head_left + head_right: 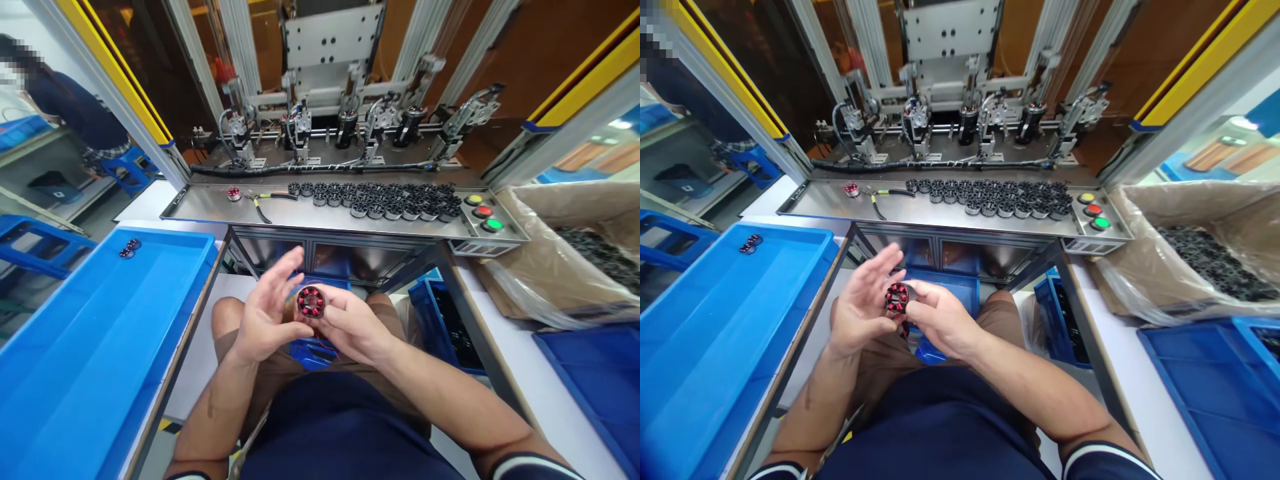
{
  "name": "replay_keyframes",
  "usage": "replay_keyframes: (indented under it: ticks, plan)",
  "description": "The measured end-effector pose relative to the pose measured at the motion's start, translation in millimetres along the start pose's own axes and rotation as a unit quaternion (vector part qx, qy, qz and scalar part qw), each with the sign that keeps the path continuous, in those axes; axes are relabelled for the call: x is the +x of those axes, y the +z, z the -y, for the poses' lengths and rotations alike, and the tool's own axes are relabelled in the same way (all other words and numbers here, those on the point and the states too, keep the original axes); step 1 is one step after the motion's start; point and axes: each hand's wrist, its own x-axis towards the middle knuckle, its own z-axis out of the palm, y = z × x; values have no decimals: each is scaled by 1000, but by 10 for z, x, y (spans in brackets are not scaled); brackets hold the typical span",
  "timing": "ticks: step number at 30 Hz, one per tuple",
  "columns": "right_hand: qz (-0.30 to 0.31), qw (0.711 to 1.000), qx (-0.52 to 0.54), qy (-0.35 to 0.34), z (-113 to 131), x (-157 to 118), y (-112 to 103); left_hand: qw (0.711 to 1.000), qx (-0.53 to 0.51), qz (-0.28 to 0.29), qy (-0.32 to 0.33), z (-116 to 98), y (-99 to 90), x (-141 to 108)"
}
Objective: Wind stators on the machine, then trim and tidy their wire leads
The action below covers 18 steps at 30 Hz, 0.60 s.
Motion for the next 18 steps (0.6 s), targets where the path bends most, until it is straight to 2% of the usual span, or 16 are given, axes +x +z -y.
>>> replay_keyframes:
  ticks: [2, 4, 6, 7, 9, 12, 15, 18]
  plan:
    - [-47, 985, -135, -98, 6, -15, -38, 998, 53, -38, -22, -42, -55, -37]
    - [-81, 926, -298, -219, 15, -25, -76, 992, 105, -32, -55, -82, -83, -89]
    - [-77, 850, -415, -315, 21, -31, -101, 988, 131, -5, -86, -108, -67, -137]
    - [-65, 822, -449, -345, 22, -34, -107, 987, 134, 3, -93, -116, -48, -153]
    - [-47, 792, -481, -372, 28, -44, -114, 986, 135, 13, -96, -121, -3, -165]
    - [-27, 793, -491, -359, 74, -68, -122, 987, 143, 20, -73, -121, 31, -146]
    - [0, 821, -471, -322, 172, -82, -128, 982, 188, 2, -34, -125, 12, -123]
    - [-10, 844, -447, -296, 266, -72, -106, 976, 216, -11, -10, -114, -19, -120]
